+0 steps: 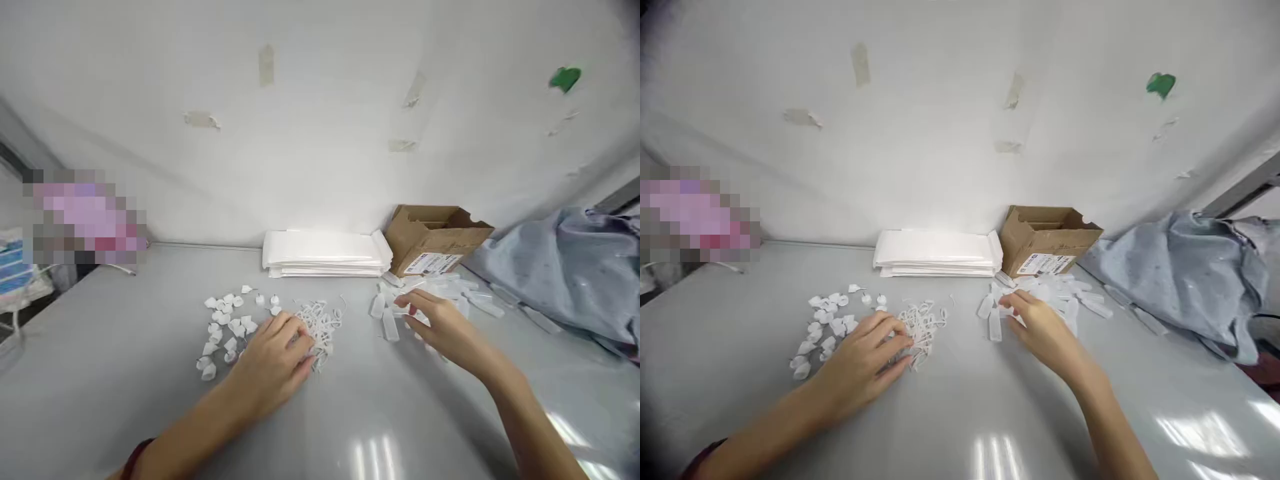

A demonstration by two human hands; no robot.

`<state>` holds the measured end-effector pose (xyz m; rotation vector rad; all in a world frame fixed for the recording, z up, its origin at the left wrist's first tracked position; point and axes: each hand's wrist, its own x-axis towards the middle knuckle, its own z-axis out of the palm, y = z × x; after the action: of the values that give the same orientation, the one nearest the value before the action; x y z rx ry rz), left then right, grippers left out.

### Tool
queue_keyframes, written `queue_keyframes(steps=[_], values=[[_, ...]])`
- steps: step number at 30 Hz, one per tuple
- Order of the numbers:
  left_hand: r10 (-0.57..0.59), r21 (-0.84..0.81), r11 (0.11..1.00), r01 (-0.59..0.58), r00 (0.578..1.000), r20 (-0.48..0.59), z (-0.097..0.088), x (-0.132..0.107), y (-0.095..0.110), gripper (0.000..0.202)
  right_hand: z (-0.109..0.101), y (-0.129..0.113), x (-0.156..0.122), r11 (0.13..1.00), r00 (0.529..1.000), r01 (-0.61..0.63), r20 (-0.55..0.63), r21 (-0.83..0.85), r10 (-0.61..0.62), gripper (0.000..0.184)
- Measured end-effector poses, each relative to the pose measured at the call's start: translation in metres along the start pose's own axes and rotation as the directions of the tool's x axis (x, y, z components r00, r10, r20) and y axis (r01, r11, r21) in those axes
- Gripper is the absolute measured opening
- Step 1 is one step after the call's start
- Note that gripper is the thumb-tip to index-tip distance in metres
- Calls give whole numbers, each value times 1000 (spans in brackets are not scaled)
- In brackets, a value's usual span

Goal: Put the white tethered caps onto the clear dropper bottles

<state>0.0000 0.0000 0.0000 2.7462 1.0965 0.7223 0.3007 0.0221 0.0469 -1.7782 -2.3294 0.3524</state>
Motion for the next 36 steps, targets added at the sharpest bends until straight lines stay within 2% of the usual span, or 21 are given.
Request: queue_keyframes(steps=[3,5,7,8,10,12,15,18,23,28,32,36], values=[[13,3,1000,-13,999,-35,-1,1,-1,11,12,-7,1,985,979,171,-112,5,-169,19],[45,44,998,-42,997,-58,-5,-5,-4,13,25,-18,0,960,938,278,-217,14,-269,26],[77,126,990,-67,994,-72,-11,-18,-10,23,43,-33,-2,939,902,343,-289,30,-321,50],[73,173,983,-63,996,-51,-15,-25,-15,33,54,-42,-3,926,891,378,-281,19,-358,65],[1,269,963,7,1000,-28,-21,-40,-27,51,74,-61,-2,896,862,443,-254,-39,-438,93],[-94,326,941,94,995,-15,-25,-50,-40,60,89,-79,5,874,845,477,-223,-98,-486,101],[-152,353,924,150,988,-21,-22,-49,-55,52,98,-98,22,884,868,450,-169,-125,-466,88],[-124,330,936,123,992,-19,-17,-35,-67,45,97,-105,40,902,890,412,-155,-126,-429,72],[-63,307,949,74,997,-45,-13,-12,-85,41,92,-102,56,910,892,393,-187,-130,-412,61],[8,287,958,15,997,-79,-11,-1,-100,34,90,-98,70,922,894,370,-223,-119,-388,55],[49,288,958,-13,992,-118,-13,2,-99,31,83,-91,73,922,889,384,-247,-53,-385,58],[64,271,962,-16,984,-169,-17,-1,-77,25,63,-67,57,934,891,356,-311,24,-331,46]])
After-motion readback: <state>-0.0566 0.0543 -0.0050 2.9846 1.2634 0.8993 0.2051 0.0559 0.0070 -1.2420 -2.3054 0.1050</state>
